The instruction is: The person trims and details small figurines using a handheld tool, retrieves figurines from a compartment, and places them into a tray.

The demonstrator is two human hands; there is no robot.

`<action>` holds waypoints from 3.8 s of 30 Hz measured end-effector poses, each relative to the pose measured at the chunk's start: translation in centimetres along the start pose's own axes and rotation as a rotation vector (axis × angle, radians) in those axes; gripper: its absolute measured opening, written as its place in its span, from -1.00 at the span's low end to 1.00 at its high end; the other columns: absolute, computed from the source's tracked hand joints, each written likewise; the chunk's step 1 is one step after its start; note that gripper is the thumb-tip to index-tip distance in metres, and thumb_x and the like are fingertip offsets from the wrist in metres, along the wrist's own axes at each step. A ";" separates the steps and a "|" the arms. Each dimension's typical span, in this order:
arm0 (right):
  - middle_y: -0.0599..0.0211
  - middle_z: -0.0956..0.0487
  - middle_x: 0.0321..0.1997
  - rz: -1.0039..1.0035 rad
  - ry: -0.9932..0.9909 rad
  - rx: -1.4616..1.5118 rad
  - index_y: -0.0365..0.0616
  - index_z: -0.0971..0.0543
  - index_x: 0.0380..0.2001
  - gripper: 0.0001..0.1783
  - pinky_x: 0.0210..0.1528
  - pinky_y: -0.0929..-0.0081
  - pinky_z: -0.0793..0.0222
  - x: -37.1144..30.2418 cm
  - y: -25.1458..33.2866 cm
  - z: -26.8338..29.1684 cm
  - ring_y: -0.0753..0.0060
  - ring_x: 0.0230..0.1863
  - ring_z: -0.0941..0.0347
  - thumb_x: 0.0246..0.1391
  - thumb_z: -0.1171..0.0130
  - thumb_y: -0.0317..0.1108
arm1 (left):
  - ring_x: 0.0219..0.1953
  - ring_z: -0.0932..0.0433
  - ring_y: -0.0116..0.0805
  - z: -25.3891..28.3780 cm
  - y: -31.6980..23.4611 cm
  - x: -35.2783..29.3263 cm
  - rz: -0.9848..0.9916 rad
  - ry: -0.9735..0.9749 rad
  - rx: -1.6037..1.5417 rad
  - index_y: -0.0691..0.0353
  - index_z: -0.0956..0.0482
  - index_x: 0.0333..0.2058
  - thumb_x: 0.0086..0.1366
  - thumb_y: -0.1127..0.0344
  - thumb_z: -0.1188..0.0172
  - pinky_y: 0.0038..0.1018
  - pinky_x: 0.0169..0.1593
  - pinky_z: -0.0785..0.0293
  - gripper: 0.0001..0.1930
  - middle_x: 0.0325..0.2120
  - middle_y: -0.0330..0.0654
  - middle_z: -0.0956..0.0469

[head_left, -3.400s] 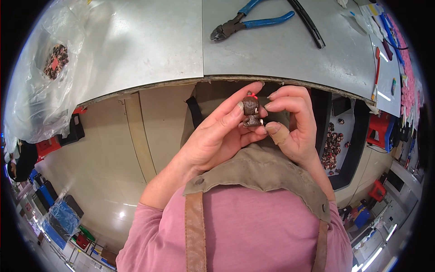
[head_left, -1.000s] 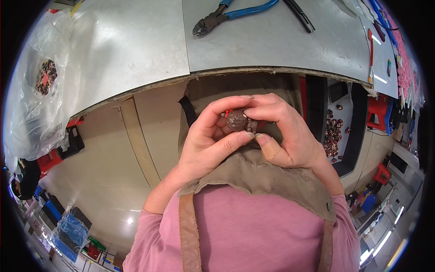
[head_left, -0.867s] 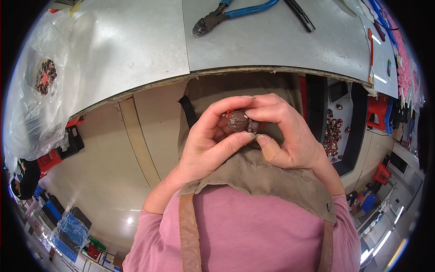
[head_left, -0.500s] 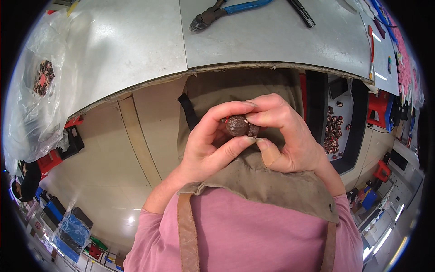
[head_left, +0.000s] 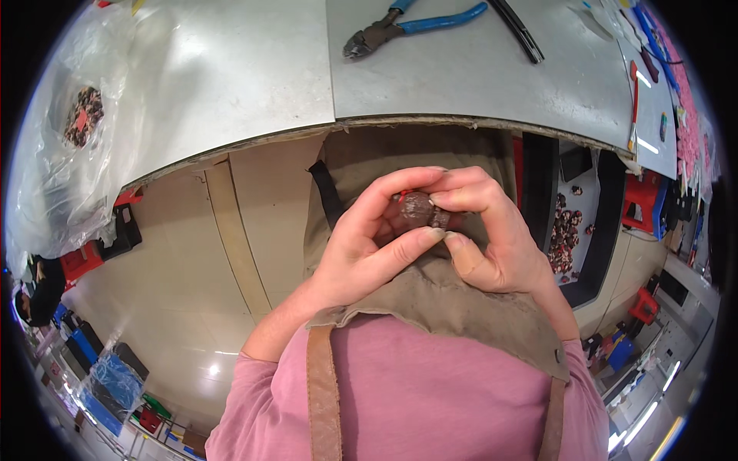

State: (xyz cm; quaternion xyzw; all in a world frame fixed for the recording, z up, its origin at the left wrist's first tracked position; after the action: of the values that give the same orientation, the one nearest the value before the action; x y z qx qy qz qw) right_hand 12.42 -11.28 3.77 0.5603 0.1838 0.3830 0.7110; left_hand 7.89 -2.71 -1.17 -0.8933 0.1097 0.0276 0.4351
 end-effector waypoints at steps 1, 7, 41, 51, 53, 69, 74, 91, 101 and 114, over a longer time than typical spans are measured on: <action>0.07 -0.45 0.01 -0.064 0.009 0.037 -0.19 -0.39 -0.06 -0.52 -0.05 0.32 -0.43 -0.1 -0.7 0.0 0.12 -0.08 -0.47 -0.14 -0.15 -0.61 | 0.08 -0.47 -0.35 0.0 -0.1 0.1 -0.010 -0.008 0.002 0.30 -0.21 0.22 0.32 0.54 -0.11 -0.43 0.12 -0.45 -0.49 0.07 -0.12 -0.39; 0.09 -0.44 0.06 -0.034 -0.025 -0.067 -0.16 -0.40 -0.05 -0.51 -0.09 0.37 -0.46 -0.5 -0.9 0.6 0.20 -0.09 -0.47 -0.12 -0.24 -0.58 | 0.03 -0.47 -0.44 0.2 0.3 0.6 -0.001 -0.025 0.072 0.26 -0.22 0.23 0.33 0.52 -0.11 -0.48 0.09 -0.44 -0.49 0.06 -0.15 -0.39; 0.28 -0.53 -0.17 -0.205 -0.191 0.087 -0.22 -0.47 -0.12 -0.66 -0.14 0.51 -0.45 -2.6 -4.4 2.1 0.45 -0.24 -0.52 0.05 -0.32 -0.39 | -0.29 -0.45 -0.61 0.8 1.7 1.5 0.201 -0.092 0.099 0.27 -0.33 0.20 0.52 0.16 0.18 -0.63 -0.11 -0.43 -0.58 -0.24 -0.29 -0.49; 0.31 -0.58 -0.25 -0.332 -0.190 0.171 -0.23 -0.47 -0.14 -0.68 -0.12 0.52 -0.44 -2.8 -5.5 2.0 0.47 -0.21 -0.54 0.11 -0.28 -0.32 | -0.39 -0.38 -0.60 0.9 1.5 1.9 0.231 -0.106 0.107 0.27 -0.40 0.14 0.50 0.07 0.15 -0.65 -0.24 -0.38 -0.56 -0.36 -0.31 -0.44; 0.31 -0.58 -0.26 -0.324 -0.183 0.173 -0.24 -0.46 -0.14 -0.69 -0.12 0.53 -0.43 -2.8 -5.4 2.0 0.49 -0.21 -0.53 0.13 -0.26 -0.30 | -0.39 -0.37 -0.58 0.9 1.4 1.9 0.233 -0.105 0.109 0.29 -0.39 0.13 0.49 0.06 0.15 -0.63 -0.24 -0.38 -0.54 -0.35 -0.30 -0.45; 0.32 -0.56 -0.29 -0.383 -0.191 0.264 -0.25 -0.46 -0.17 -0.81 -0.16 0.56 -0.41 -2.9 -6.0 1.5 0.54 -0.25 -0.50 0.23 -0.11 -0.36 | -0.45 -0.33 -0.61 1.1 1.9 1.9 0.263 -0.107 0.086 0.28 -0.40 0.13 0.49 0.08 0.13 -0.64 -0.33 -0.33 -0.56 -0.45 -0.32 -0.42; 0.37 -0.56 -0.35 -0.359 -0.202 0.216 -0.23 -0.47 -0.22 -0.84 -0.25 0.62 -0.39 -2.6 -5.8 1.6 0.60 -0.32 -0.48 0.27 -0.06 -0.35 | -0.50 -0.32 -0.63 1.1 2.1 1.9 0.271 -0.099 0.061 0.26 -0.42 0.08 0.48 0.12 0.09 -0.64 -0.37 -0.31 -0.62 -0.51 -0.36 -0.40; 0.36 -0.51 -0.41 -0.403 -0.148 0.214 -0.26 -0.47 -0.27 -0.75 -0.32 0.61 -0.37 -2.2 -5.4 1.0 0.59 -0.39 -0.46 0.34 0.04 -0.27 | -0.54 -0.30 -0.61 1.4 2.9 1.9 0.343 -0.122 0.013 0.30 -0.47 -0.08 0.49 -0.03 0.19 -0.66 -0.40 -0.29 -0.53 -0.54 -0.31 -0.41; 0.32 -0.56 -0.39 -0.409 -0.174 0.307 -0.28 -0.48 -0.28 -0.79 -0.32 0.60 -0.45 -2.1 -5.7 0.6 0.57 -0.39 -0.51 0.32 0.01 -0.33 | -0.53 -0.31 -0.62 1.7 3.5 2.1 0.361 -0.131 -0.018 0.30 -0.49 -0.17 0.49 -0.07 0.20 -0.67 -0.43 -0.30 -0.51 -0.46 -0.26 -0.48; 0.34 -0.55 -0.43 -0.424 -0.140 0.265 -0.26 -0.47 -0.29 -0.81 -0.33 0.59 -0.45 -2.4 -6.0 0.3 0.58 -0.41 -0.50 0.31 0.00 -0.34 | -0.52 -0.37 -0.65 2.2 4.1 1.8 0.404 -0.128 -0.038 0.28 -0.49 -0.23 0.46 -0.12 0.18 -0.70 -0.43 -0.34 -0.48 -0.47 -0.28 -0.49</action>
State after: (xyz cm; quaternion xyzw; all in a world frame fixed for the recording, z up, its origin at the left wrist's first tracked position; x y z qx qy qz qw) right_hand 13.14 -13.78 -2.18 0.6227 0.2957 0.1584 0.7069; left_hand 8.87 -3.74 -5.92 -0.8577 0.2583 0.1730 0.4097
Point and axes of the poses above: each hand's wrist, its own x-axis towards the middle knuckle, its own z-axis out of the back of the hand, y = z × x, the point moved 10 cm from there along x, towards the middle knuckle
